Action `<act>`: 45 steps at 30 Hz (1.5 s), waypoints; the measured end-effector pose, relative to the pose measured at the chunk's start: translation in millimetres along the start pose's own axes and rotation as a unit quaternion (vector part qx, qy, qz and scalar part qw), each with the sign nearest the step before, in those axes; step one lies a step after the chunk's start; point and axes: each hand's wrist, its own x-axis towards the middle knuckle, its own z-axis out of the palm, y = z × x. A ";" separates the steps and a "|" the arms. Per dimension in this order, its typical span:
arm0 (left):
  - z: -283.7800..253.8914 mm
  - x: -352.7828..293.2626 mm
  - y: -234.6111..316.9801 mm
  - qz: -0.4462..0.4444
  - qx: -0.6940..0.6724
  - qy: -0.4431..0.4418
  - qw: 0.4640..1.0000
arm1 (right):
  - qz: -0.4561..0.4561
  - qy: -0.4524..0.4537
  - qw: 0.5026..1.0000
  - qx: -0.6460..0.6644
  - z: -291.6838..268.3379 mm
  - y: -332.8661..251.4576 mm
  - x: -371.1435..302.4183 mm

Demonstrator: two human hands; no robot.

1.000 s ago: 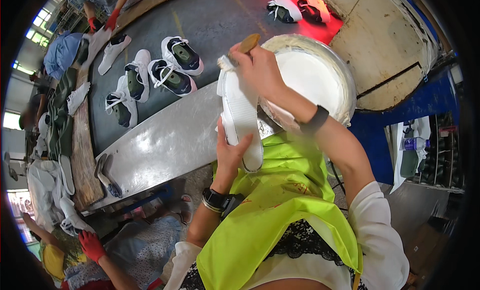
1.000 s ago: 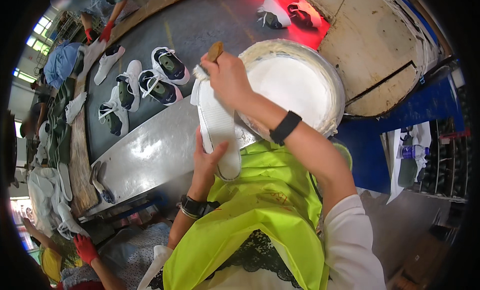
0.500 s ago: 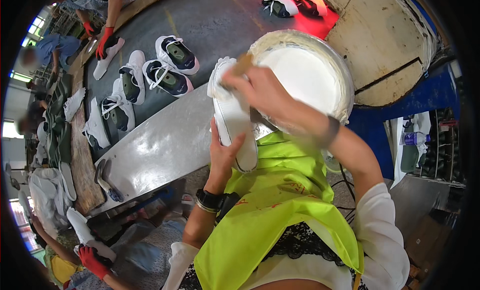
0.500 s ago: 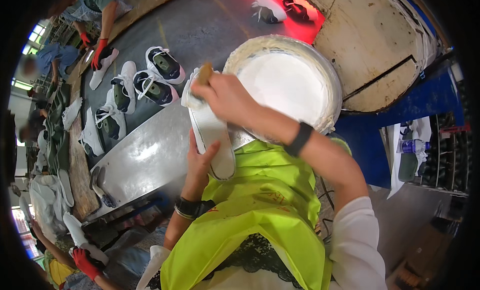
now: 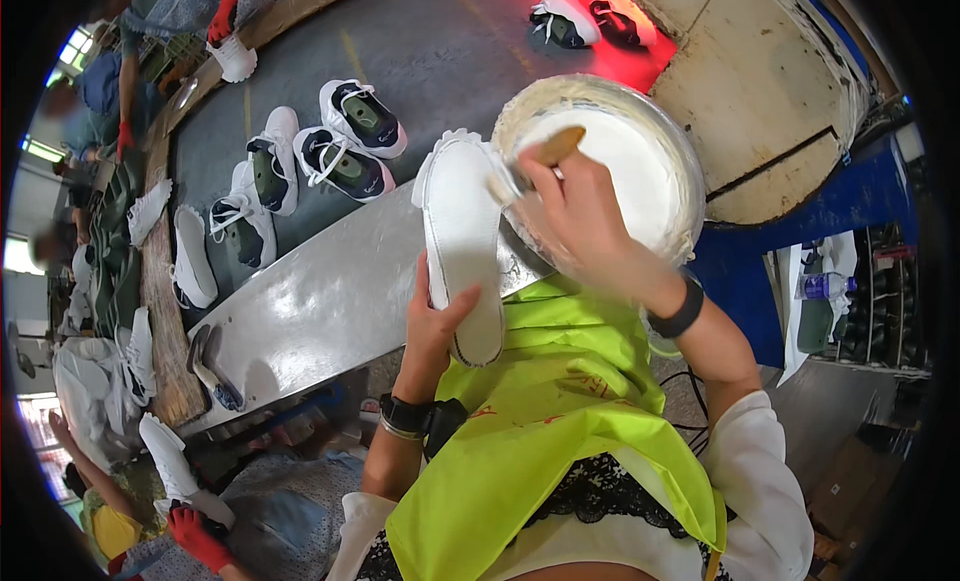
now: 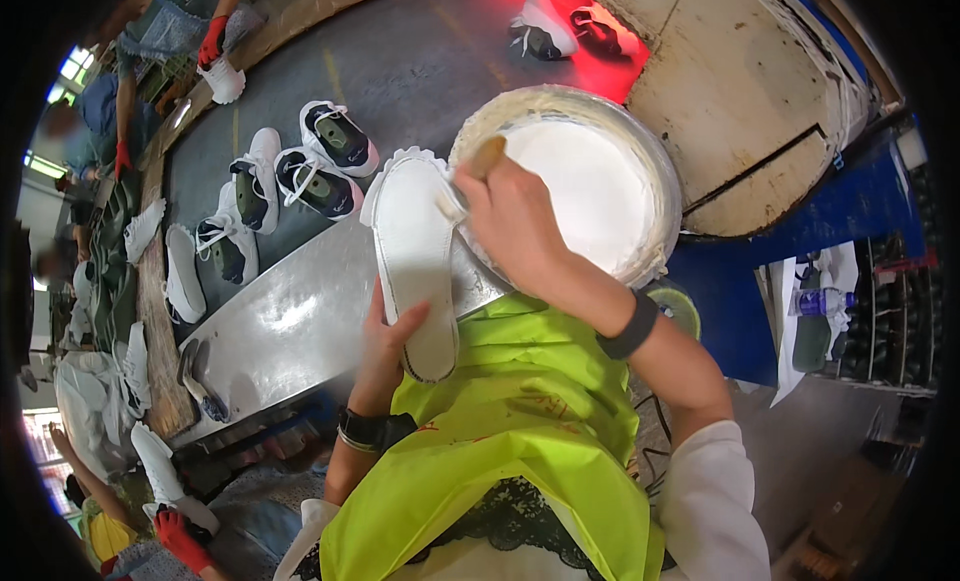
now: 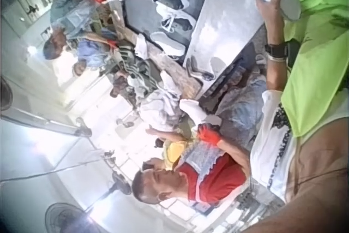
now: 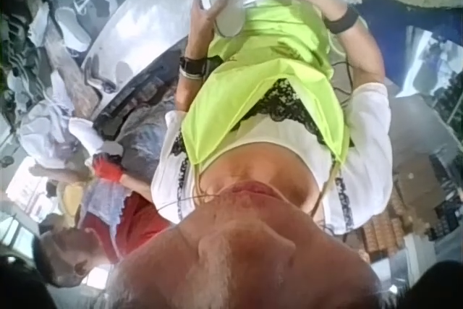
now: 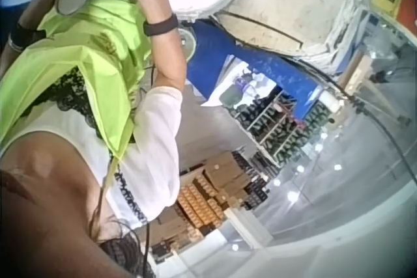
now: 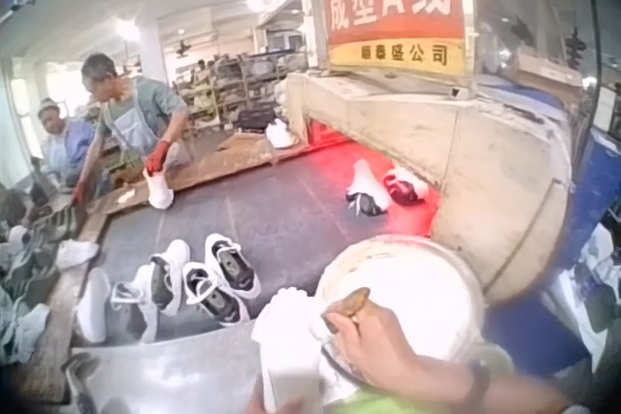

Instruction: Apply glue to the undersides of shoe soles using a brush at a factory workstation.

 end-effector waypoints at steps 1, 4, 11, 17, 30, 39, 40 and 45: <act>-0.4 -4.3 1.9 0.001 0.003 -0.002 1.000 | -0.064 0.044 0.995 0.055 4.8 -6.1 9.1; -4.8 -15.9 6.2 -0.010 -0.005 0.000 1.000 | -0.004 0.034 0.998 0.047 16.0 -4.7 15.4; 0.8 39.5 62.0 -0.006 0.045 0.035 0.998 | 0.067 -0.011 0.994 0.082 -19.1 -3.4 -19.6; 66.2 257.6 137.8 0.001 0.115 -0.056 0.992 | 0.110 0.070 0.974 0.187 -89.6 21.8 1.9; 121.1 554.5 29.7 0.081 0.382 0.027 0.920 | 0.243 0.051 0.944 0.219 -98.3 80.4 38.1; -38.8 345.5 105.3 0.258 0.604 0.282 0.699 | 0.203 0.030 0.946 0.251 -112.7 74.5 31.2; -44.6 344.3 99.1 0.258 0.604 0.287 0.697 | 0.217 0.017 0.941 0.259 -112.7 70.0 31.2; -52.2 384.3 75.9 -0.012 0.493 0.400 0.773 | 0.190 0.019 0.946 0.261 -101.9 59.6 27.1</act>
